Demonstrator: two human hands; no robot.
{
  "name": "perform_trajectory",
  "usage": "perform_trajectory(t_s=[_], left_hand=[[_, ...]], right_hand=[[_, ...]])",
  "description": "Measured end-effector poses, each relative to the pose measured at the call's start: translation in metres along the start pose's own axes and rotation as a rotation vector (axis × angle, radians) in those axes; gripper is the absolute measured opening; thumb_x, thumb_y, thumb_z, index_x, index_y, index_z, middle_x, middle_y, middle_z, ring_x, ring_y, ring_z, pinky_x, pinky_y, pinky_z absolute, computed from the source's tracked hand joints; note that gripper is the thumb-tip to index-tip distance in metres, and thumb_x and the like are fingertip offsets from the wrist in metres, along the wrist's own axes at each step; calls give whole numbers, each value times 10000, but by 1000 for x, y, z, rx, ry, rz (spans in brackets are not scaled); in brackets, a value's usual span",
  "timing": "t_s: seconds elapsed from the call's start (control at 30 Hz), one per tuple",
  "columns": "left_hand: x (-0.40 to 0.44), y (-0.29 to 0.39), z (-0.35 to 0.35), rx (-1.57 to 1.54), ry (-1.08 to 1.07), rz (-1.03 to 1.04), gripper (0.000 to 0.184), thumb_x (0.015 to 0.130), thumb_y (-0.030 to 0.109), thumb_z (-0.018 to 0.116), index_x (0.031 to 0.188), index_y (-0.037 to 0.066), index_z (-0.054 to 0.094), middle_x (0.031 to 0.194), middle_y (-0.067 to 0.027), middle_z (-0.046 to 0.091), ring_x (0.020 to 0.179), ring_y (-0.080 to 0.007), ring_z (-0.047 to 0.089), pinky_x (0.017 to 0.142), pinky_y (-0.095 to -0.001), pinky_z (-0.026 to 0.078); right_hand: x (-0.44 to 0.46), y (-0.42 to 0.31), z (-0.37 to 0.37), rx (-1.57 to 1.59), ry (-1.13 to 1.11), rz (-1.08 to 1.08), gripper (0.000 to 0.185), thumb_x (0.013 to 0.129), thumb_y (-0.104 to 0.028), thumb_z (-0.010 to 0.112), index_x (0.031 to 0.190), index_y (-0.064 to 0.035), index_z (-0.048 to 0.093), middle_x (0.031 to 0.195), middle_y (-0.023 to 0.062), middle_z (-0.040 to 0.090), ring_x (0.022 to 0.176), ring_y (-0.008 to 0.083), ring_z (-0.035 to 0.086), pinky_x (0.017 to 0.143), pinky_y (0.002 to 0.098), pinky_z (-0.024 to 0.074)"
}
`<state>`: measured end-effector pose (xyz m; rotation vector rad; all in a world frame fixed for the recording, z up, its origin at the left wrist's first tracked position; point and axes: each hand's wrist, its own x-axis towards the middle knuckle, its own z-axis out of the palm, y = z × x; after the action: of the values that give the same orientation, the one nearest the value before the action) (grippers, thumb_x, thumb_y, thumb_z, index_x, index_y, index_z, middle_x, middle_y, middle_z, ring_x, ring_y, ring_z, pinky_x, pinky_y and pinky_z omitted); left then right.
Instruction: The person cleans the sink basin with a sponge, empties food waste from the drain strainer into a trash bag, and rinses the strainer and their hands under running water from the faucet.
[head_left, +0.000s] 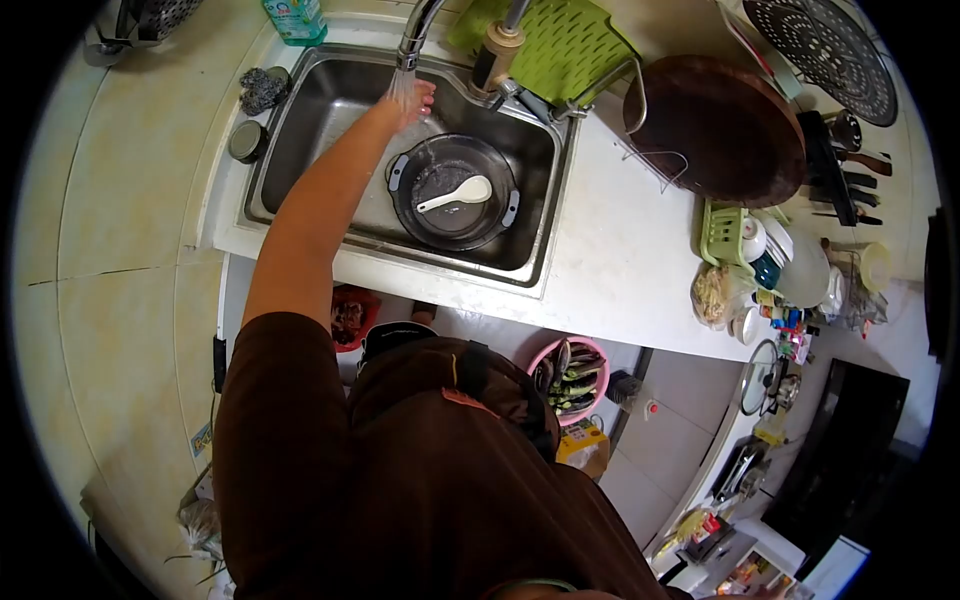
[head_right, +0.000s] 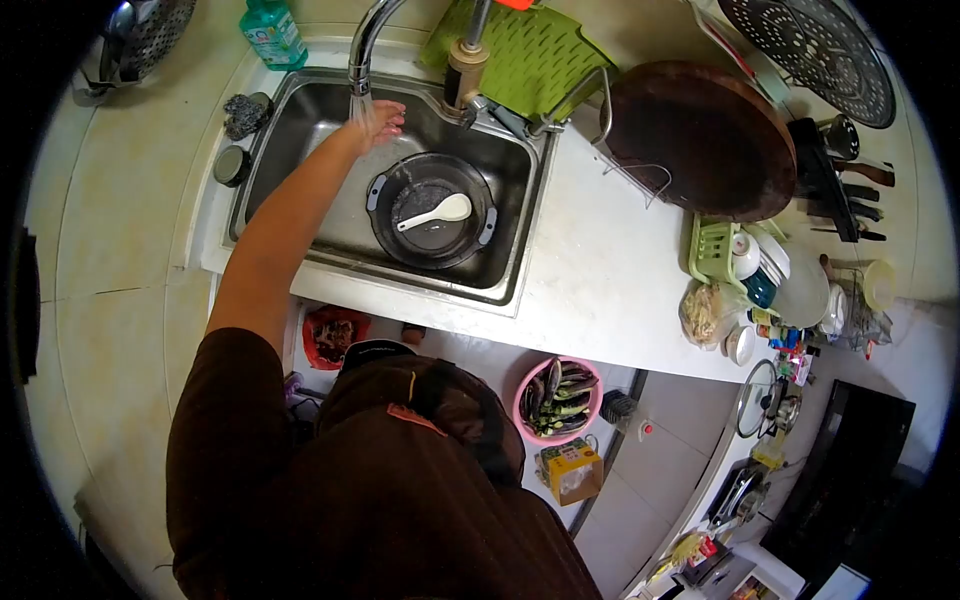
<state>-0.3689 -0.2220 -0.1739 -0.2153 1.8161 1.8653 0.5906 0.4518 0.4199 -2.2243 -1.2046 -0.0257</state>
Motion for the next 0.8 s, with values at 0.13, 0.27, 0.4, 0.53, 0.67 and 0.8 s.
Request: perform_trajectory(t_s=[0.13,0.27,0.4,0.53,0.67,0.8], left_hand=[[-4,10,11,-24,36,82,132,874,192,579,919,70,597,730,-75,569,606,-176,558,530,-319,510],[1,-8,11,157,19,111,125,874,184,579,901,63,594,719,-74,556,609,-192,568,536,-341,529],[-4,-5,4,901,36,359,194,876,251,571,932,70,610,809,-93,603,697,-224,603,664,-386,525],[-20,-20,-17,1755,142,962,293,864,343,579,993,87,637,937,-110,659,827,-259,634,822,-417,485],[-28,-8,-15,676,-414,94,359,815,278,621,1071,27,596,1059,-196,618,937,-387,606,830,-434,486],[-35,-21,-22,1834,59,440,286,879,290,532,1022,64,634,1044,-168,653,938,-338,633,785,-397,505]], right_hand=[[15,-32,21,3,-131,-82,384,901,-375,538,1208,-144,529,942,106,578,804,256,578,605,374,482],[-55,-77,109,-118,-582,-437,256,910,-357,495,970,-126,588,581,2,444,419,136,405,338,272,318],[-140,-89,227,-365,-960,-820,483,873,-199,573,1326,-71,465,786,72,561,596,145,521,495,289,440],[-321,-81,290,-677,-962,-1364,488,844,-155,625,1309,-102,490,1064,158,634,869,246,638,769,349,498],[-519,-66,283,-527,-1394,-1545,505,816,-111,656,1297,-118,504,1205,135,586,1067,304,584,905,371,470],[-604,-58,257,-539,-1606,-1730,498,839,-180,644,1308,-125,485,1222,144,571,1129,313,541,934,386,448]])
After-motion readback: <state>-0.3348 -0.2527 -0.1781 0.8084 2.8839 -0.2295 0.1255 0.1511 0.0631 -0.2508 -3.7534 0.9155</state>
